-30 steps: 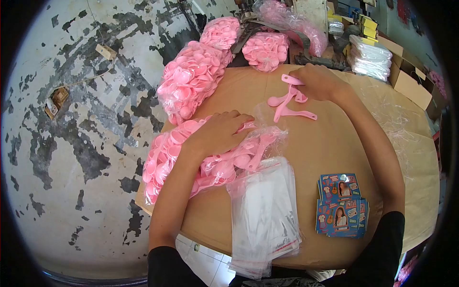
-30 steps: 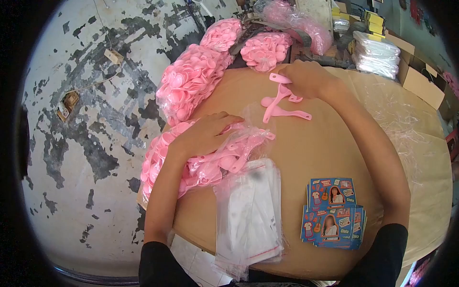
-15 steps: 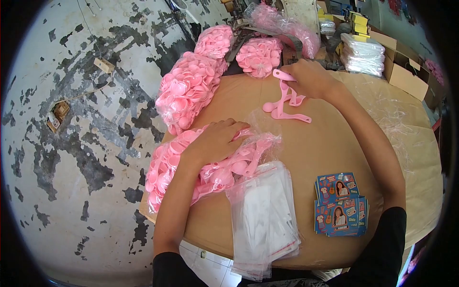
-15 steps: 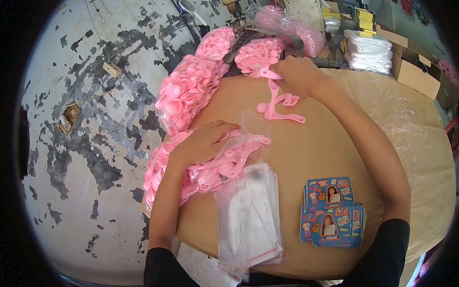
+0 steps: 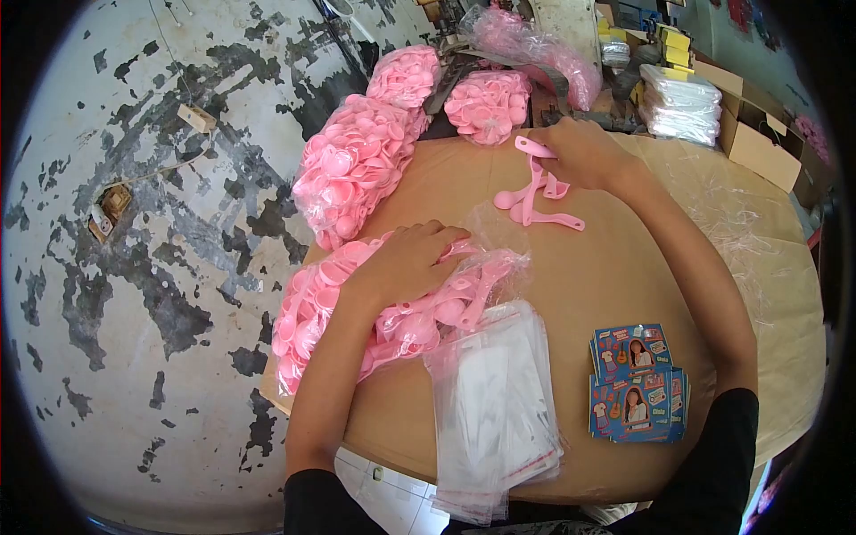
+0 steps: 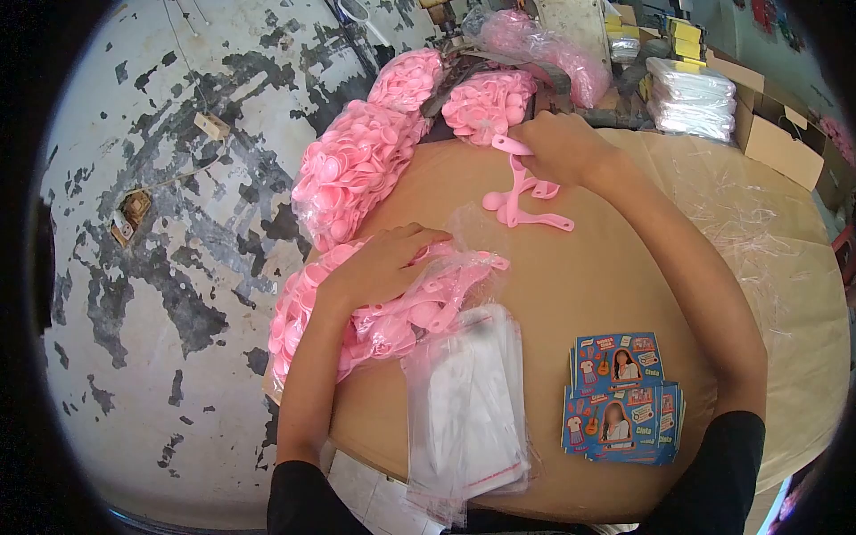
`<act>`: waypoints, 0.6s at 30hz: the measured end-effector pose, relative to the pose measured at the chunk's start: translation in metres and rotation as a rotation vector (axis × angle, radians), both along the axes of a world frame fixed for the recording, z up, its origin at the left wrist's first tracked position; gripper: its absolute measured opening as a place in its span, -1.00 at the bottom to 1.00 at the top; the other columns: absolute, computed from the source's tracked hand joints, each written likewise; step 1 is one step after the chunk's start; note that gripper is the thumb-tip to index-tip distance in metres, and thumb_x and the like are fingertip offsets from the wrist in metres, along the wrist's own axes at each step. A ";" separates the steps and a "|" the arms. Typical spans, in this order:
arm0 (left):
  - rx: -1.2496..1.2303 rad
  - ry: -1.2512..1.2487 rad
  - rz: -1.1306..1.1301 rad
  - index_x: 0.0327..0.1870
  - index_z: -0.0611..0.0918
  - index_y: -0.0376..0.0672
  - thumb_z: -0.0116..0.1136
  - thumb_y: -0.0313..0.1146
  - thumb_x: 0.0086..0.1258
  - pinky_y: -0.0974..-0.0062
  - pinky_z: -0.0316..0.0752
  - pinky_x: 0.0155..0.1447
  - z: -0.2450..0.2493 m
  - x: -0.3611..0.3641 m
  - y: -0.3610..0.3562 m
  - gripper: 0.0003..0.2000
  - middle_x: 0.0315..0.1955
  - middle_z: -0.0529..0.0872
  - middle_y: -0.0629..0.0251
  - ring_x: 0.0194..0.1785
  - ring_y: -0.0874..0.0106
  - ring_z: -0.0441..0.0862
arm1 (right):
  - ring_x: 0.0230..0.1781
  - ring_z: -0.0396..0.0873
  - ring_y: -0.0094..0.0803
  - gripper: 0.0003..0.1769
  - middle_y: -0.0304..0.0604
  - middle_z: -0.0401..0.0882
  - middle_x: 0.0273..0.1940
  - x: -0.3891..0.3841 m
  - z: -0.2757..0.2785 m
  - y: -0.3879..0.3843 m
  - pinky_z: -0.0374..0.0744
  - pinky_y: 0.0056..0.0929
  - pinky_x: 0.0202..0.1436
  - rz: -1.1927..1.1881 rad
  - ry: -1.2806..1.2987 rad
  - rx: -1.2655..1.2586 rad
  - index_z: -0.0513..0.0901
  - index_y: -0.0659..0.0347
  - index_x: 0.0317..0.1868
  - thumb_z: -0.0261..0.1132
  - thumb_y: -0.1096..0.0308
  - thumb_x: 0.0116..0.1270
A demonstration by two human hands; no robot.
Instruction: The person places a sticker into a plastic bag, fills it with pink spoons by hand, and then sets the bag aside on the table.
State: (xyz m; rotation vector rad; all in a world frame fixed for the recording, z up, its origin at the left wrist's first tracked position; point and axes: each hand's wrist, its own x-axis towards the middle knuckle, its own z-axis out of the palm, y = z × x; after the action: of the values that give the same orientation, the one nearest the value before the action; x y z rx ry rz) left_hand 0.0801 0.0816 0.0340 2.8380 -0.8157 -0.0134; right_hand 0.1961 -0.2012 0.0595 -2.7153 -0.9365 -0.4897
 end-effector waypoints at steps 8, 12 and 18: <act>-0.005 -0.007 -0.013 0.30 0.51 -0.13 -0.04 -0.30 0.50 0.17 0.35 0.33 -0.001 0.001 0.001 -0.62 0.14 0.57 0.03 0.22 0.09 0.52 | -0.15 0.66 0.02 -0.77 0.02 0.69 -0.24 -0.002 0.001 0.001 0.58 -0.01 -0.05 0.014 0.030 -0.007 0.69 0.09 -0.08 0.31 0.23 0.29; -0.008 -0.006 -0.012 0.29 0.51 -0.13 -0.03 -0.30 0.50 0.17 0.35 0.32 -0.002 0.001 0.001 -0.62 0.13 0.57 0.03 0.22 0.08 0.52 | -0.20 0.66 0.04 -0.78 0.04 0.69 -0.26 0.001 -0.002 0.001 0.59 0.02 -0.09 0.015 -0.038 -0.004 0.70 0.07 -0.10 0.30 0.23 0.30; -0.001 -0.016 -0.011 0.29 0.51 -0.14 -0.03 -0.29 0.51 0.18 0.35 0.32 -0.001 0.000 0.001 -0.63 0.13 0.57 0.02 0.21 0.08 0.52 | -0.31 0.67 0.08 -0.84 0.04 0.68 -0.36 -0.002 0.000 0.003 0.59 0.05 -0.20 0.022 -0.168 0.069 0.65 0.09 -0.17 0.28 0.26 0.29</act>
State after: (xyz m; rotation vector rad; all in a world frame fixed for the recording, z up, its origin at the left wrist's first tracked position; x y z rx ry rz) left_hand 0.0801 0.0821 0.0330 2.8357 -0.8346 0.0078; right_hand 0.1937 -0.1980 0.0593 -2.6316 -0.9696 -0.7413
